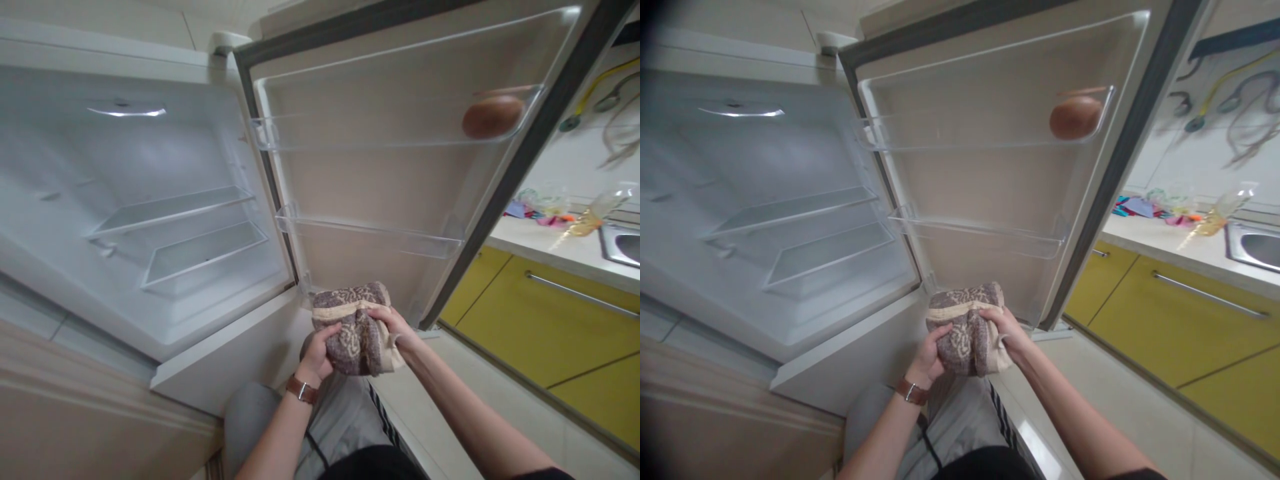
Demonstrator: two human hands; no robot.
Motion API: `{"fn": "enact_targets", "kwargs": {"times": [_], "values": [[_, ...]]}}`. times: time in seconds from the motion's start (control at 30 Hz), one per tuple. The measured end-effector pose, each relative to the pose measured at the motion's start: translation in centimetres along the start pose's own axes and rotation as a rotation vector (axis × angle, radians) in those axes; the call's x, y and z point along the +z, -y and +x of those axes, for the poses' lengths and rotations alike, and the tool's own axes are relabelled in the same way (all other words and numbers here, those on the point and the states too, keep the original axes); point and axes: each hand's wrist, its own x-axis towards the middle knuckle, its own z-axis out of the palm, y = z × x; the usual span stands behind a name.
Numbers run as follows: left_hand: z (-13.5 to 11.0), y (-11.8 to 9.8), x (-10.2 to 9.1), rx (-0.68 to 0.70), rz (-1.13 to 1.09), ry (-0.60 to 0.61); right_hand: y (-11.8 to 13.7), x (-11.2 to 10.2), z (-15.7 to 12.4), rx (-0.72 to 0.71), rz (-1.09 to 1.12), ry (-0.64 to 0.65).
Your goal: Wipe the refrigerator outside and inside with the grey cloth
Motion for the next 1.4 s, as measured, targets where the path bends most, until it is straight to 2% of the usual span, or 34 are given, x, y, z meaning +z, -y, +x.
{"fn": "enact_targets", "kwargs": {"times": [0.1,0.17,0.23,0.33,0.43,0.57,0.7,0.77,0.9,1.03,1.27,1.33,1.4], "values": [[-1.5,-1.3,-0.9,-0.087,-0.092,-0.033,-1.0,0.4,0.0,0.019,0.212,-0.053],[-2.7,-2.4,-1.9,-0.088,-0.139,-0.05,-1.4,0.0,-0.1,-0.05,0.127,-0.098],[-3.9,-3.8,-3.1,0.0,-0.178,-0.115,-1.5,-0.9,-0.2,-0.188,-0.09,-0.19],[-5.3,-6.4,-4.8,0.226,-0.212,-0.28,-1.4,-2.7,-0.5,-0.409,-0.559,-0.322],[-5.7,-8.9,-6.3,0.448,-0.192,-0.4,-1.5,-4.6,-0.4,-0.474,-1.042,-0.291],[-3.5,-10.8,-8.4,0.589,-0.039,-0.465,-3.0,-5.9,0.1,-0.398,-1.325,-0.15],[1.2,-11.3,-10.6,0.728,0.16,-0.621,-4.3,-5.7,0.4,-0.38,-1.403,-0.096],[3.7,-11.3,-11.2,0.8,0.314,-0.642,-4.4,-5.5,0.3,-0.377,-1.407,-0.084],[7.5,-10.7,-11.4,0.743,0.488,-0.499,-3.9,-5.4,-0.1,-0.363,-1.398,-0.048],[9.4,-9.1,-12.1,0.691,0.379,-0.54,-3.5,-5.0,-0.4,-0.345,-1.403,-0.038],[8.8,-6.5,-14.9,0.488,0.234,-0.544,-3.7,-4.3,-0.7,-0.347,-1.398,-0.036],[8.4,-6.7,-14.8,0.453,0.212,-0.535,-3.8,-4.0,-0.8,-0.35,-1.39,-0.046],[8.1,-7.8,-14.1,0.473,0.214,-0.536,-3.8,-3.9,-0.9,-0.353,-1.388,-0.056]]}}
